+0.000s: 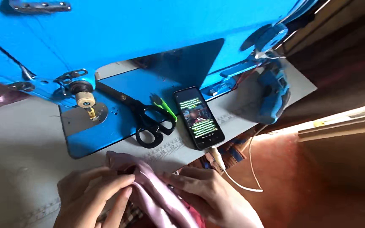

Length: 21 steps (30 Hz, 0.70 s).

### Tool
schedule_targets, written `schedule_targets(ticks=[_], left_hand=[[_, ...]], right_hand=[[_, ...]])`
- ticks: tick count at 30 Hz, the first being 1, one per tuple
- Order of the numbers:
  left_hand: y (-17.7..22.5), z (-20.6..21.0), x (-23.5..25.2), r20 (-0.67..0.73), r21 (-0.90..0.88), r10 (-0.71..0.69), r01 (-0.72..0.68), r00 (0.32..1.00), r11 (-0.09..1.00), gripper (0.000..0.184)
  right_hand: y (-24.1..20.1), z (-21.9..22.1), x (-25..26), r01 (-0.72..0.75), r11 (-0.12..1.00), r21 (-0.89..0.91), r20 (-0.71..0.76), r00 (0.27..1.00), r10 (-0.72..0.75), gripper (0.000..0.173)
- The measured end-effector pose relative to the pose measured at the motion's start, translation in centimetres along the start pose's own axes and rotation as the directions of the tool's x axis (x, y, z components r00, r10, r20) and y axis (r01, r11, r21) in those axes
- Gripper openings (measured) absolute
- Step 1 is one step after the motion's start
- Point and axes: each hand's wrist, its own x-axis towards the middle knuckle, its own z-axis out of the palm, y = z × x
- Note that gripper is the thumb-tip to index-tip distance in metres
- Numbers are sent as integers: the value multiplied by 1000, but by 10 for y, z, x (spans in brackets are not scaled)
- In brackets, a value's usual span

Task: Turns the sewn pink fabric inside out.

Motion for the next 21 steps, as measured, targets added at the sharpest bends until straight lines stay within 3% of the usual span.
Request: schedule_targets(ticks=[4,8,21], left_hand=[[7,-3,1,59,-89,11,-5,998,996,16],[5,-4,4,84,-37,30,-27,996,999,16],[7,-4,3,100,-82,32,-24,994,996,20]], right_hand=[[1,-7,-2,39,999,9,27,999,-39,33],[2,-15,-1,84,996,5,81,993,-84,31],[1,-9,0,47,998,-51,71,997,-44,31]])
